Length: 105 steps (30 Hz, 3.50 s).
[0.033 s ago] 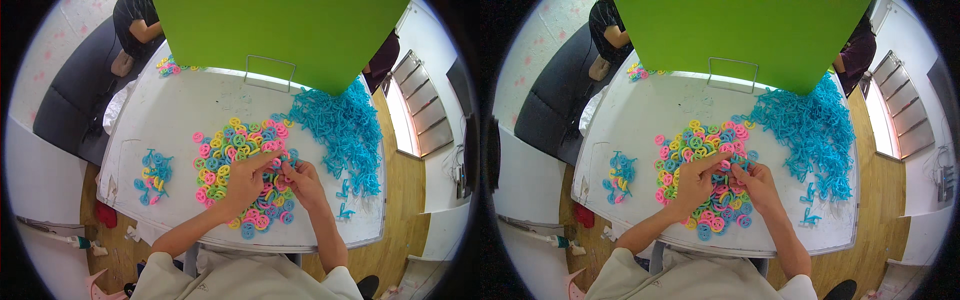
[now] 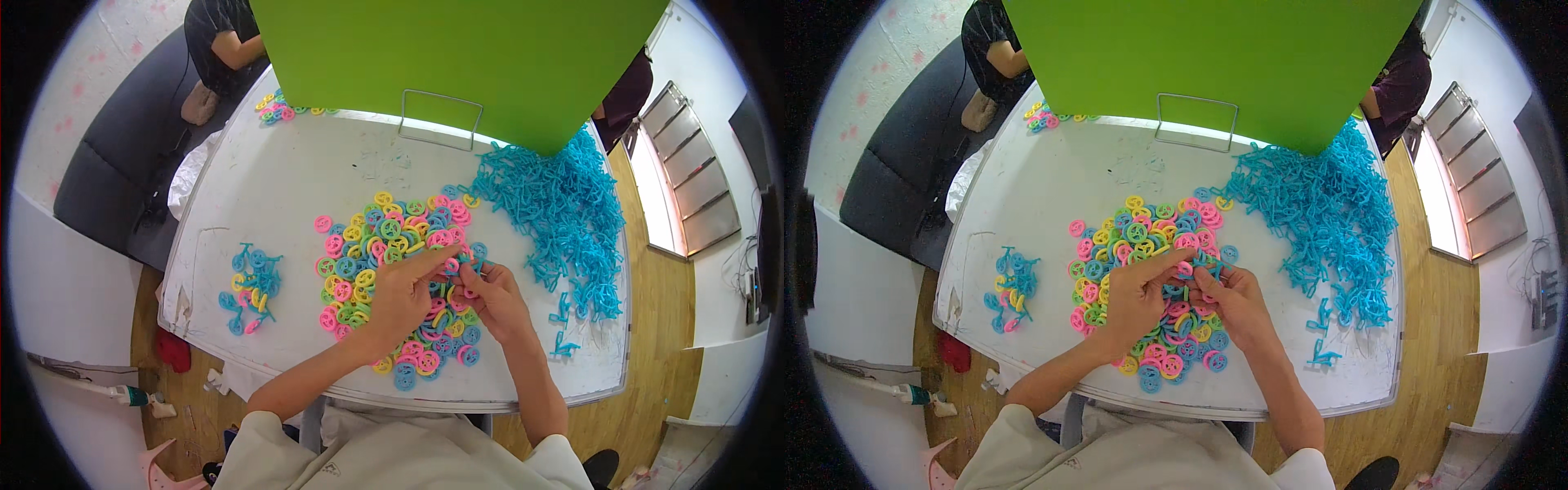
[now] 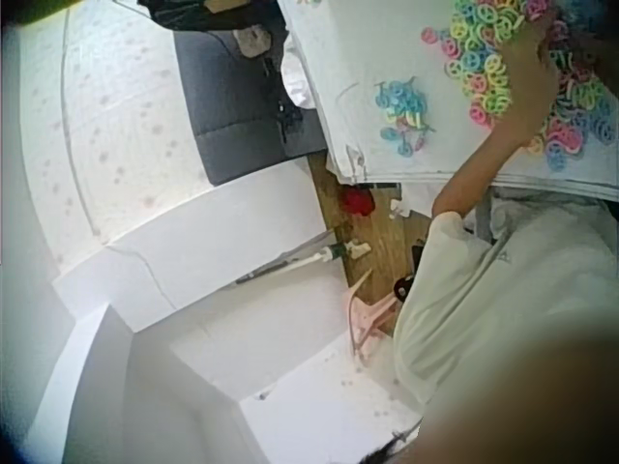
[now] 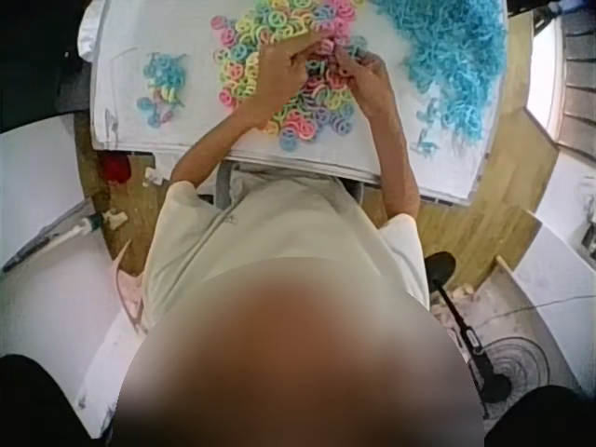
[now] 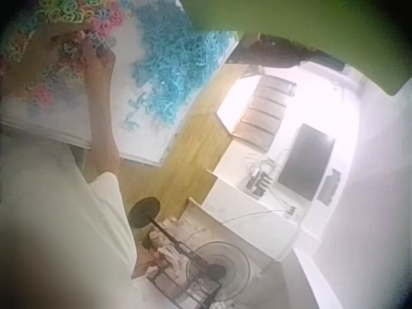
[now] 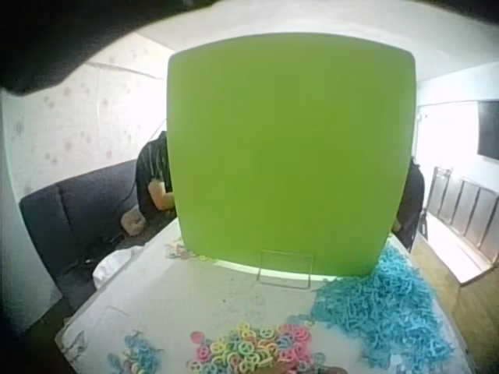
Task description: Connecting colorful plastic chain links together while sitting at a workbench.
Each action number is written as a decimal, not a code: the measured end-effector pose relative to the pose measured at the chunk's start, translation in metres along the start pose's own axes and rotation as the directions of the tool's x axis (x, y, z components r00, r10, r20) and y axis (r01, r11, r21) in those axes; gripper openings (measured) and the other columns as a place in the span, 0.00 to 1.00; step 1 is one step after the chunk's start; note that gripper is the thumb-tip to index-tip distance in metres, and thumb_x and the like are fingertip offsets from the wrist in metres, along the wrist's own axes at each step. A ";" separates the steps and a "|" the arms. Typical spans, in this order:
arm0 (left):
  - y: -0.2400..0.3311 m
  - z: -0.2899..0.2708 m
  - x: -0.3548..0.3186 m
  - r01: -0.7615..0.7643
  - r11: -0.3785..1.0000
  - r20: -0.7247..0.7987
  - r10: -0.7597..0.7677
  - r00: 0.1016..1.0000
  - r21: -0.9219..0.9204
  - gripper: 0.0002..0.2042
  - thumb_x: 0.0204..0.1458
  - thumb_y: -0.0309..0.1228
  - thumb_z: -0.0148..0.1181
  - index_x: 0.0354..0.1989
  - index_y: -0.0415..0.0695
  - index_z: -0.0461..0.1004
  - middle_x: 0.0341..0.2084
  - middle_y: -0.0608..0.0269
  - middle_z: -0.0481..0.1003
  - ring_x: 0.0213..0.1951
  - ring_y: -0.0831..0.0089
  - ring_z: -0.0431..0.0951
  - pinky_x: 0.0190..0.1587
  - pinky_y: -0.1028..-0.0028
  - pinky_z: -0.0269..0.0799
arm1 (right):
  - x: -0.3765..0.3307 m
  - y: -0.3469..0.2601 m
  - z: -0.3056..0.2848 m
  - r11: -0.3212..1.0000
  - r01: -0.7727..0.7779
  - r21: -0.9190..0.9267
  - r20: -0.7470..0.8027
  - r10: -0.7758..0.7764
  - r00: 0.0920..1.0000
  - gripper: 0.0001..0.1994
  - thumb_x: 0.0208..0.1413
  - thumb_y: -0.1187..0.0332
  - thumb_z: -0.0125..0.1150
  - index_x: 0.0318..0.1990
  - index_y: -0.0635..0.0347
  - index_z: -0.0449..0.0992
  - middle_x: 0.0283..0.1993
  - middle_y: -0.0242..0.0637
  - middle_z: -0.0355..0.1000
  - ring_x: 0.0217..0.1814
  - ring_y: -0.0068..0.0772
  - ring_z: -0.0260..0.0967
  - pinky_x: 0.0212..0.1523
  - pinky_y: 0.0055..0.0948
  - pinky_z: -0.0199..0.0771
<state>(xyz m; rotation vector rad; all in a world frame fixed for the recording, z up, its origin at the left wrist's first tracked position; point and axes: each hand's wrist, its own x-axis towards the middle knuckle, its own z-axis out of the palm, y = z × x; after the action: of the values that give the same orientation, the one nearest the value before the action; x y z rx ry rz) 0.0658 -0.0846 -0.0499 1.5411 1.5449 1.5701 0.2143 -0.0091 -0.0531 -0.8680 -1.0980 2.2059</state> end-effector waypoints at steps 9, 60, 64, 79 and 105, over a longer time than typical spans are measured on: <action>0.003 0.002 0.002 -0.077 0.977 -0.039 0.086 0.996 0.200 0.24 0.44 0.09 0.46 0.50 0.41 0.73 0.44 0.47 0.75 0.37 0.63 0.81 0.35 0.71 0.77 | -0.002 0.007 0.020 0.976 0.172 -0.131 -0.214 -0.198 0.957 0.09 0.57 0.65 0.61 0.35 0.63 0.74 0.28 0.32 0.73 0.27 0.16 0.67 0.29 0.18 0.68; 0.002 -0.008 0.034 0.360 0.932 0.093 -0.355 0.930 -0.043 0.06 0.52 0.24 0.59 0.37 0.39 0.73 0.27 0.63 0.74 0.28 0.76 0.74 0.33 0.76 0.73 | -0.001 -0.046 -0.058 0.927 0.212 0.309 0.071 -0.244 0.967 0.14 0.57 0.78 0.53 0.51 0.68 0.69 0.49 0.43 0.70 0.48 0.35 0.72 0.55 0.29 0.72; 0.006 -0.011 0.032 0.435 0.831 0.149 -0.409 0.900 -0.347 0.06 0.56 0.26 0.57 0.39 0.38 0.72 0.28 0.66 0.74 0.32 0.80 0.76 0.33 0.79 0.73 | -0.002 -0.034 -0.037 0.951 0.250 0.183 0.128 -0.275 0.953 0.13 0.54 0.81 0.55 0.49 0.68 0.70 0.48 0.42 0.70 0.49 0.34 0.72 0.53 0.27 0.73; 0.000 -0.019 0.025 0.585 0.586 0.356 -0.468 0.809 -0.560 0.13 0.58 0.35 0.55 0.46 0.39 0.70 0.39 0.63 0.74 0.41 0.72 0.77 0.43 0.74 0.78 | 0.007 -0.011 -0.012 0.924 0.358 -0.135 0.099 -0.347 0.933 0.10 0.51 0.82 0.58 0.41 0.64 0.72 0.43 0.34 0.71 0.41 0.23 0.72 0.44 0.21 0.75; -0.003 0.004 0.015 0.248 0.915 0.067 -0.239 0.969 -0.318 0.12 0.56 0.19 0.51 0.47 0.37 0.75 0.36 0.56 0.76 0.35 0.73 0.78 0.37 0.76 0.74 | 0.009 0.003 0.000 0.862 0.295 -0.412 -0.084 -0.358 0.930 0.06 0.53 0.74 0.62 0.36 0.66 0.75 0.27 0.37 0.75 0.25 0.18 0.69 0.25 0.19 0.68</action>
<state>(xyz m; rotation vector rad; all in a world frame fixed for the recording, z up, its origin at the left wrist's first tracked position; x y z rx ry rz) 0.0640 -0.0687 -0.0475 1.1376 1.3247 1.5586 0.2079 -0.0047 -0.0585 -0.9199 -1.5153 1.6332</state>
